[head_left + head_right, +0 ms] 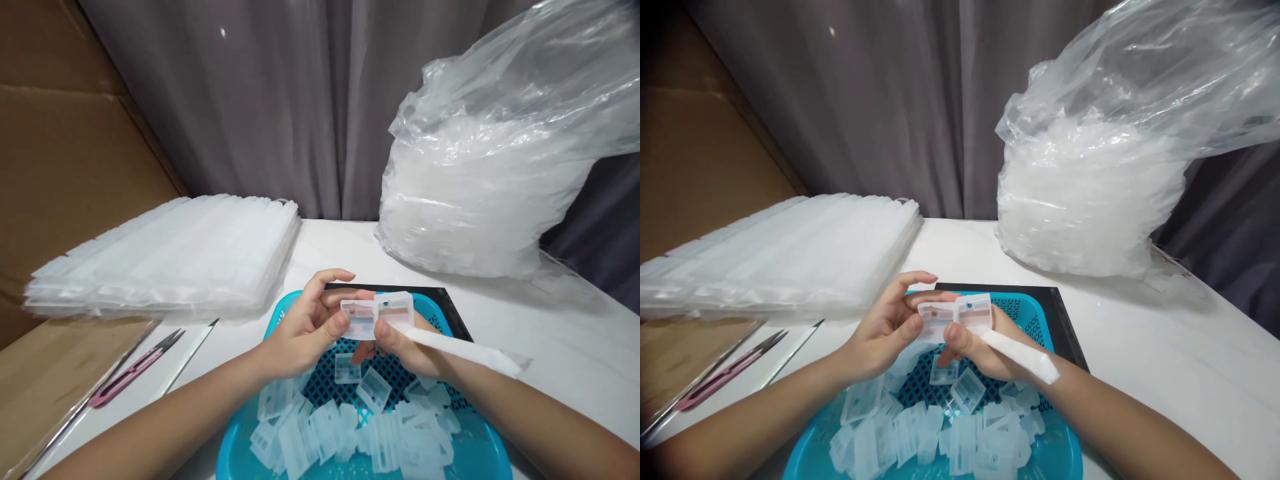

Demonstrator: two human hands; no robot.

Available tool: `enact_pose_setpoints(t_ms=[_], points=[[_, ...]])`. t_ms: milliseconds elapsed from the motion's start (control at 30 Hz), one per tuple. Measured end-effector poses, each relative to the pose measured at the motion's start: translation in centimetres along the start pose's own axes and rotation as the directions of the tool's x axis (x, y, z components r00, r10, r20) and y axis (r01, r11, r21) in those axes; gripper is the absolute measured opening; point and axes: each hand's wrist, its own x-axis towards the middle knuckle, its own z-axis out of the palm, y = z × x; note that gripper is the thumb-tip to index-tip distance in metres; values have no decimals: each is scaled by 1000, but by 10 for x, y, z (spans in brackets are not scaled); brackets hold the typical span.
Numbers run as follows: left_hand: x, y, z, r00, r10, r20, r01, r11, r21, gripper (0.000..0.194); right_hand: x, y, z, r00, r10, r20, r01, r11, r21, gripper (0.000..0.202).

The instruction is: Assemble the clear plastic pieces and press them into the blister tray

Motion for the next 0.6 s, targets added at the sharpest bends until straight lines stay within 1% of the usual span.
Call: enact_pose_setpoints(t_ms=[100, 267, 300, 367, 467, 533, 600], points=[[0, 1, -1, 999, 27, 20, -29, 996, 89, 33, 0, 0, 0, 1000, -4, 11, 5, 999, -46, 55], [-1, 2, -4, 994, -22, 109, -10, 960, 281, 28, 2, -8, 1, 1000, 2, 31, 1, 993, -116, 60], [-1, 2, -5, 995, -19, 103, -14, 953, 303, 27, 3, -9, 1, 1000, 7, 30, -3, 990, -143, 61], [0, 1, -6, 999, -4, 50, -13, 939, 343, 24, 3, -10, 0, 999, 33, 5, -31, 980, -195, 60], [1, 0, -7, 999, 25, -29, -12, 922, 386, 23, 4, -6, -2, 994, 77, -81, -92, 974, -208, 54], [2, -1, -8, 999, 28, -36, -11, 918, 396, 25, 4, -3, -2, 991, 67, -115, -91, 973, -213, 50], [3, -2, -8, 999, 11, -34, 4, 918, 398, 26, 4, -1, -2, 992, 47, -116, -74, 968, -239, 48]])
